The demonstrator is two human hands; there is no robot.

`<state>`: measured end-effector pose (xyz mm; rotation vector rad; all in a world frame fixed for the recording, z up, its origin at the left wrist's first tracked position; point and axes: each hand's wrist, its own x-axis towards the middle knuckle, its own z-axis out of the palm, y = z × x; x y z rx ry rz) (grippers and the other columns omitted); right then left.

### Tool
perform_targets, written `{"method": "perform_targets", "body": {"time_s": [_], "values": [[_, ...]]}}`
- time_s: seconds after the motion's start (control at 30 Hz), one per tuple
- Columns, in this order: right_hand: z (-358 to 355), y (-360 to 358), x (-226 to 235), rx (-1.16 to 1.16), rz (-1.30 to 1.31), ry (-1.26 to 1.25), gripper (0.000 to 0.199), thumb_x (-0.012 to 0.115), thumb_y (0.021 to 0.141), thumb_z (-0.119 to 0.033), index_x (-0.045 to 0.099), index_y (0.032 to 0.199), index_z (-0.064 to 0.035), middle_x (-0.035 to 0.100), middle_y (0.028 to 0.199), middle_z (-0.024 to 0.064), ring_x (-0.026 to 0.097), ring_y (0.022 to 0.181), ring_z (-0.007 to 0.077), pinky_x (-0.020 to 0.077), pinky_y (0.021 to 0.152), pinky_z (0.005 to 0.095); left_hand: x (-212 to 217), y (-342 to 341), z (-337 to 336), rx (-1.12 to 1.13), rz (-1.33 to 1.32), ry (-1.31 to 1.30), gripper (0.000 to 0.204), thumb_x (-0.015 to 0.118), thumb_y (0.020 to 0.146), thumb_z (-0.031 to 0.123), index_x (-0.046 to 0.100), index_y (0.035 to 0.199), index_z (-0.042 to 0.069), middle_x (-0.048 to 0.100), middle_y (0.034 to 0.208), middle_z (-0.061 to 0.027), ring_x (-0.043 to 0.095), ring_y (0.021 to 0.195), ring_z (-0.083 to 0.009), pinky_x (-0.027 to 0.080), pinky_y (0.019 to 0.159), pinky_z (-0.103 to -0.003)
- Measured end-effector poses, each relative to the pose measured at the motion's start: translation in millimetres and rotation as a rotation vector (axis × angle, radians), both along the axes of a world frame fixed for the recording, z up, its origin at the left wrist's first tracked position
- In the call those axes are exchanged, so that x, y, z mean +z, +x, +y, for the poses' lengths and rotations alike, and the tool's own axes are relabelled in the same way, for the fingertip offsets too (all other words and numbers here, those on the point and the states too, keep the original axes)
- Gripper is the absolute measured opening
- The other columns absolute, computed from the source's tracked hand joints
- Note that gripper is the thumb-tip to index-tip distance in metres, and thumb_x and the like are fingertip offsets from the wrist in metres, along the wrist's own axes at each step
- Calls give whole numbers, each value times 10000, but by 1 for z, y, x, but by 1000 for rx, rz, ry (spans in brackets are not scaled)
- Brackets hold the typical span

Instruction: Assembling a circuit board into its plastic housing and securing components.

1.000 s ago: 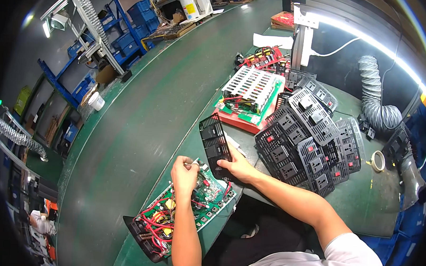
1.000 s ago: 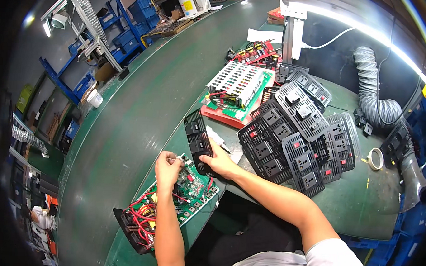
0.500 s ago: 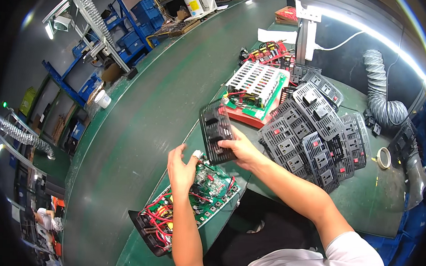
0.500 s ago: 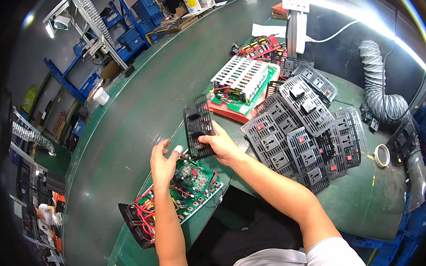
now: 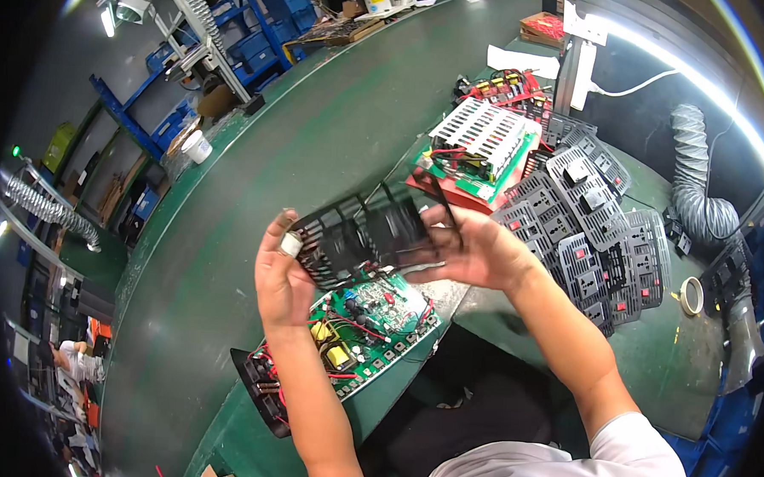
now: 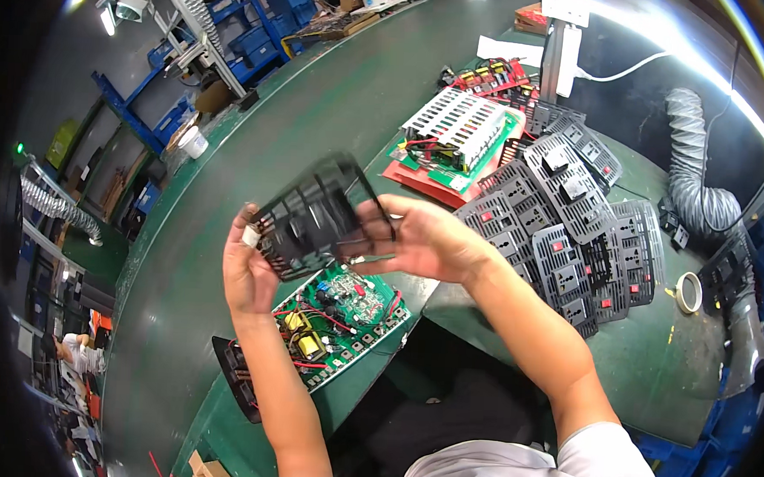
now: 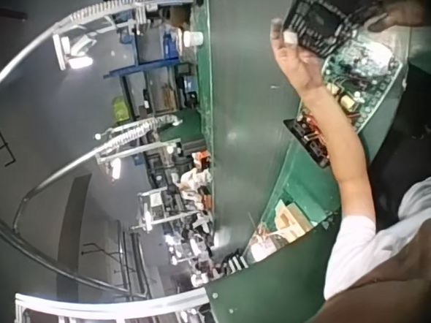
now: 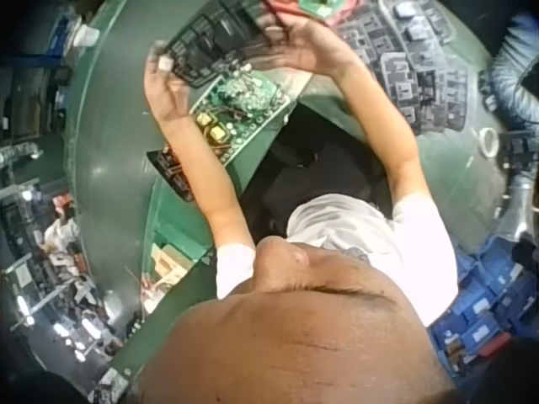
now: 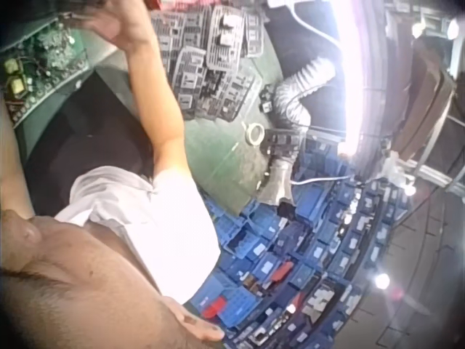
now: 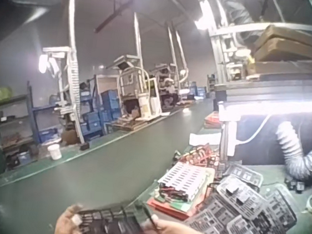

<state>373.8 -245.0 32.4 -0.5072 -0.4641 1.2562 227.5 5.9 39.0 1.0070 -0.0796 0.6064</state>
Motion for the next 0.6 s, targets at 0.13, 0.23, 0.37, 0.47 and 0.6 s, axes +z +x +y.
{"method": "perform_targets", "body": {"time_s": [0.13,0.23,0.37,0.47,0.6], "values": [[-4,12,-12,-48,-161,308,819,595,909,-647,440,1454,-56,430,1505,294,417,1410,428,383,1111,583,35,2,-1,49,283,579,349,665,890,48,612,1227,-21,679,1101,-63,654,1001,-136,521,910,-289],[0,3,-17,79,-547,115,666,646,979,-317,359,1520,-53,511,1466,162,502,1332,220,429,1074,401,58,15,-25,12,391,801,269,673,878,10,660,1143,-35,697,1027,-33,648,918,-102,519,832,-260],[8,-11,-17,15,-661,-117,708,707,913,-78,356,1525,-23,538,1387,82,490,1276,161,380,1107,339,56,32,-33,54,369,906,260,646,892,12,677,1144,-42,706,1023,-44,650,927,-114,518,842,-271],[10,-5,-27,3,-753,-145,680,708,928,-123,382,1517,-20,519,1422,72,467,1296,154,356,1127,334,32,36,-19,62,339,800,350,631,889,-6,645,1238,-37,707,1103,-86,657,1019,-155,510,894,-280],[10,1,-26,-101,-588,-172,644,685,944,-130,397,1512,-36,570,1359,61,518,1236,142,419,1070,312,-19,32,-7,545,295,551,420,633,923,11,557,1333,-39,659,1235,-125,627,1113,-190,516,920,-322]]}}
